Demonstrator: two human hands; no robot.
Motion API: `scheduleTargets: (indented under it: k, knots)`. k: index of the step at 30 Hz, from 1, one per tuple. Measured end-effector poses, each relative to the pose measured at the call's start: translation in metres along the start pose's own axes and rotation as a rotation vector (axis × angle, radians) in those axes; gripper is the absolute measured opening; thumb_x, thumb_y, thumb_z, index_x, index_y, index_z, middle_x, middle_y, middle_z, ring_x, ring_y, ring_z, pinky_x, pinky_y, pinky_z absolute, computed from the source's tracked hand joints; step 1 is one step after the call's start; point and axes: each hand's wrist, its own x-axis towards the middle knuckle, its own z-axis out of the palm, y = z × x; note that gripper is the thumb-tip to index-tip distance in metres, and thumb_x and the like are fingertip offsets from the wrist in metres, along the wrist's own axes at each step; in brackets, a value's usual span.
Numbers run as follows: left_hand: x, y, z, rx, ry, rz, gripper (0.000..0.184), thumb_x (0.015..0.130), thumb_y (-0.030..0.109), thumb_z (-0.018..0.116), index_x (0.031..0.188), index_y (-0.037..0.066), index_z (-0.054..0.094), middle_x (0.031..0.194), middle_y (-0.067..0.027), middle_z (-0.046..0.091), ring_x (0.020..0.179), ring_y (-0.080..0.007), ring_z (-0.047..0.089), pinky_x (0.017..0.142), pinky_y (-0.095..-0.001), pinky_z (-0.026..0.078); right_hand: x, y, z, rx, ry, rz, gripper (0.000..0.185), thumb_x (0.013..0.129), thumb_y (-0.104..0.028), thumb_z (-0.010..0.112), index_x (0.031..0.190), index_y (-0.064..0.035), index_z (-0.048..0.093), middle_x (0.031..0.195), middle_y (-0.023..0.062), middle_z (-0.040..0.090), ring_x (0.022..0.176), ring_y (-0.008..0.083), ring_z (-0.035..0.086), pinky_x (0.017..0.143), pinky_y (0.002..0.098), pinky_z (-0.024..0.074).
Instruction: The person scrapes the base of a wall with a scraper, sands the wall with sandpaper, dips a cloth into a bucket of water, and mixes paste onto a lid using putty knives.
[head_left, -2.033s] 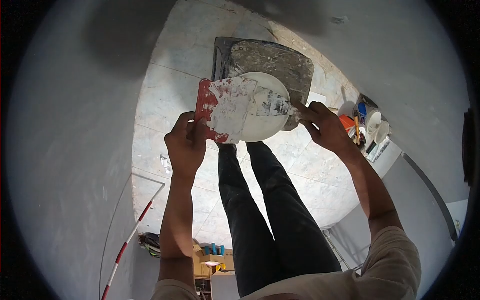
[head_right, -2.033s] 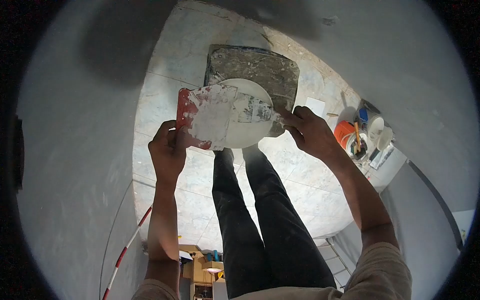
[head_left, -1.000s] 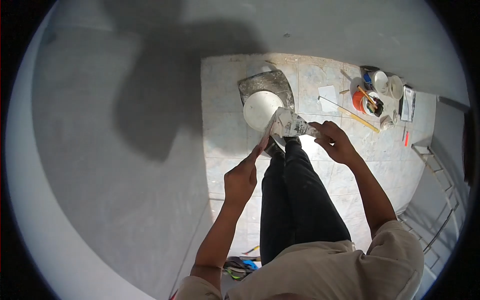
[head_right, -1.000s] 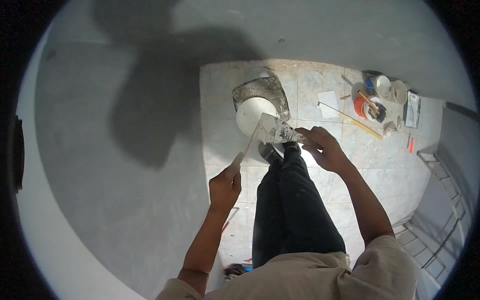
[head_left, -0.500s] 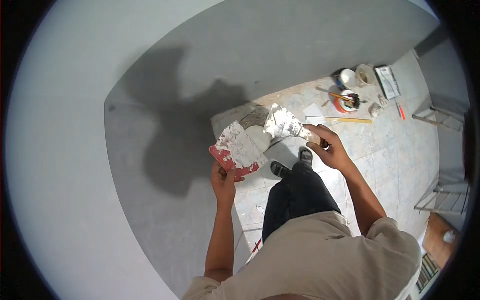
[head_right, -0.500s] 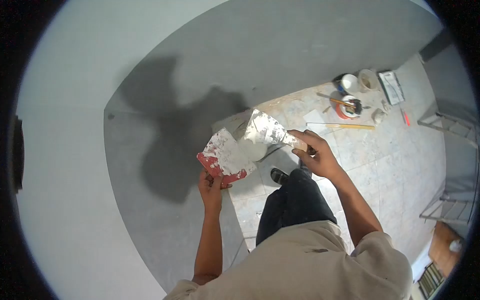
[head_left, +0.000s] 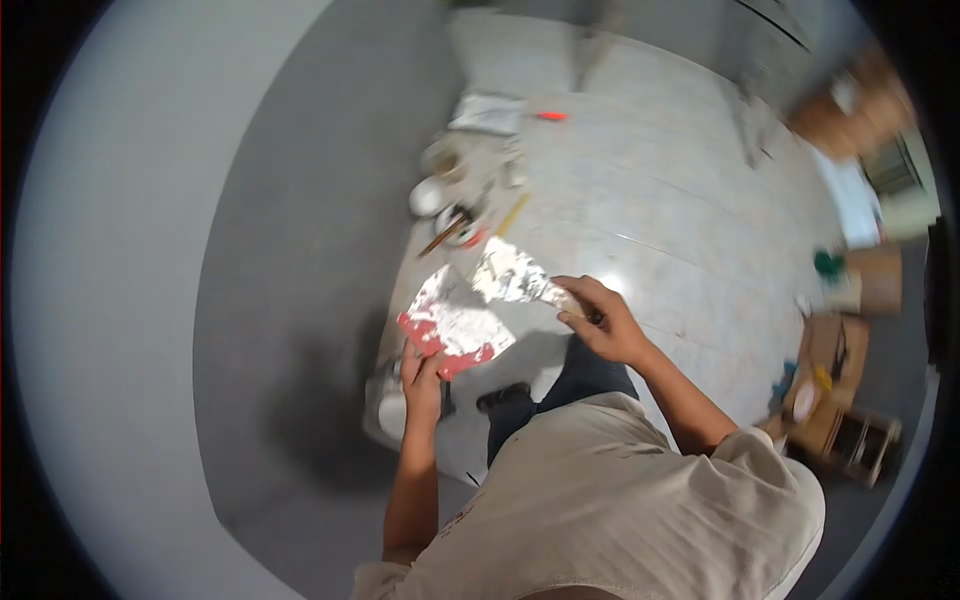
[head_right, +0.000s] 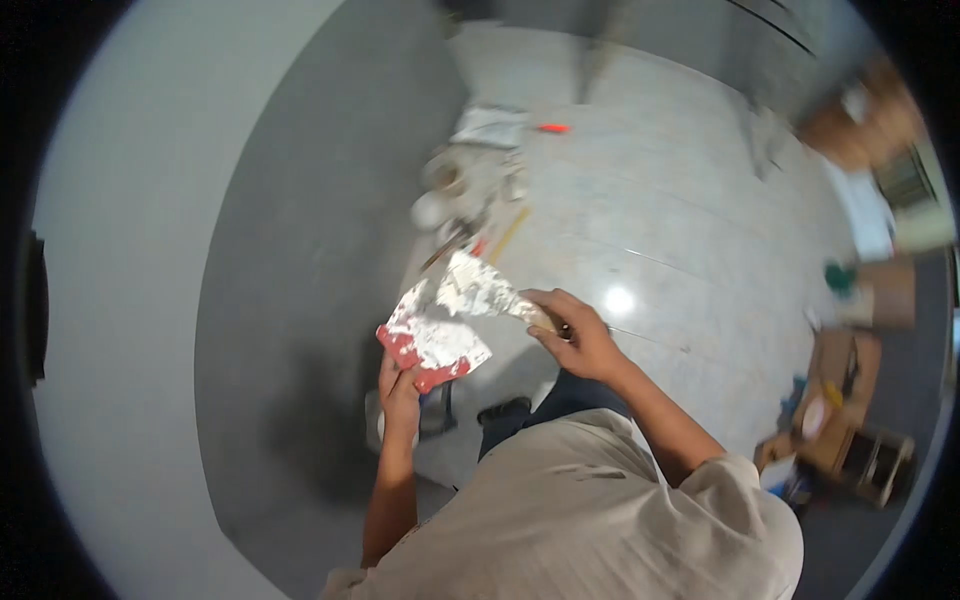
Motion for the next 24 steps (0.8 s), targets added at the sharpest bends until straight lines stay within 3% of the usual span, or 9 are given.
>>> scheduleTargets:
  k: [2,3,4,6,8,10,11,15,24]
  knots:
    - [-0.004,0.011,0.026,0.01,0.006,0.024,0.051,0.094,-0.004,0.053,0.145,0.0,0.047,0.128,-0.0089,0.063,0.111,-0.0159,0.062,0.087,-0.0305,0.052,-0.034,0.0,-0.017,-0.067,0.074,-0.005,0.049,0.091,-0.01,0.07,0.139,-0.0112,0.062,0.088,0.0077,0.055,0.074,0.0189,0.052,0.067,0.0315,0.0449]
    - [-0.012,0.022,0.029,-0.032,-0.07,-0.02,0.057,0.093,-0.004,0.053,0.148,-0.001,0.043,0.136,-0.0131,0.06,0.125,-0.0223,0.059,0.098,-0.0356,0.051,-0.057,-0.022,-0.023,-0.109,0.133,0.015,0.049,0.091,-0.012,0.07,0.139,-0.0141,0.062,0.087,0.0081,0.053,0.073,0.0215,0.053,0.065,0.0336,0.046]
    - [-0.022,0.027,0.028,0.004,-0.178,-0.05,0.057,0.093,-0.004,0.053,0.148,-0.001,0.043,0.136,-0.0131,0.06,0.125,-0.0223,0.059,0.098,-0.0356,0.051,-0.085,-0.043,-0.021,-0.122,0.246,0.048,0.049,0.091,-0.012,0.07,0.139,-0.0141,0.062,0.087,0.0081,0.053,0.073,0.0215,0.053,0.065,0.0336,0.046]
    - [-0.036,0.03,0.017,-0.072,-0.189,-0.064,0.058,0.092,-0.004,0.051,0.149,0.0,0.042,0.135,-0.0148,0.06,0.119,-0.0244,0.063,0.091,-0.038,0.056,-0.135,-0.074,-0.006,-0.128,0.333,0.076,0.047,0.091,-0.009,0.071,0.137,-0.0095,0.062,0.09,0.0077,0.057,0.075,0.0176,0.052,0.067,0.0329,0.0444]
    - [-0.083,0.059,0.031,0.047,-0.294,-0.126,0.057,0.093,-0.003,0.051,0.149,0.003,0.041,0.136,-0.0151,0.059,0.114,-0.026,0.066,0.083,-0.0402,0.059,-0.201,-0.122,-0.002,-0.153,0.462,0.103,0.046,0.091,-0.009,0.071,0.136,-0.0098,0.062,0.093,0.0076,0.058,0.076,0.0182,0.054,0.068,0.0327,0.046]
    - [-0.019,0.039,0.013,0.048,-0.205,-0.169,0.047,0.096,0.002,0.053,0.142,0.005,0.048,0.131,-0.0123,0.062,0.103,-0.025,0.069,0.077,-0.0387,0.061,-0.16,-0.076,0.03,-0.097,0.616,0.103,0.047,0.09,-0.008,0.072,0.136,-0.0102,0.063,0.1,0.0078,0.063,0.079,0.0188,0.057,0.07,0.0321,0.0477]
    - [-0.023,0.046,0.013,0.06,-0.252,-0.171,0.047,0.096,0.002,0.053,0.142,0.005,0.048,0.131,-0.0123,0.062,0.103,-0.025,0.069,0.077,-0.0387,0.061,-0.178,-0.094,0.038,-0.078,0.641,0.228,0.047,0.091,-0.009,0.071,0.136,-0.0101,0.06,0.115,0.012,0.068,0.1,0.026,0.066,0.088,0.0362,0.0531]
    - [0.017,0.039,-0.025,0.121,-0.529,-0.261,0.044,0.096,0.003,0.054,0.14,0.005,0.05,0.125,-0.0108,0.064,0.099,-0.0234,0.07,0.077,-0.0382,0.061,-0.216,-0.087,0.136,0.002,1.012,0.284,0.044,0.093,-0.007,0.07,0.135,-0.009,0.057,0.113,0.0117,0.068,0.101,0.0212,0.066,0.089,0.0338,0.0516]
    - [0.165,-0.025,-0.083,0.261,-0.831,-0.42,0.042,0.097,0.003,0.052,0.139,0.007,0.051,0.122,-0.0083,0.065,0.1,-0.0221,0.068,0.079,-0.0388,0.06,-0.196,-0.009,0.324,0.017,1.456,0.428,0.044,0.093,-0.007,0.07,0.134,-0.0089,0.057,0.103,0.0081,0.067,0.094,0.0149,0.061,0.087,0.0296,0.0497]
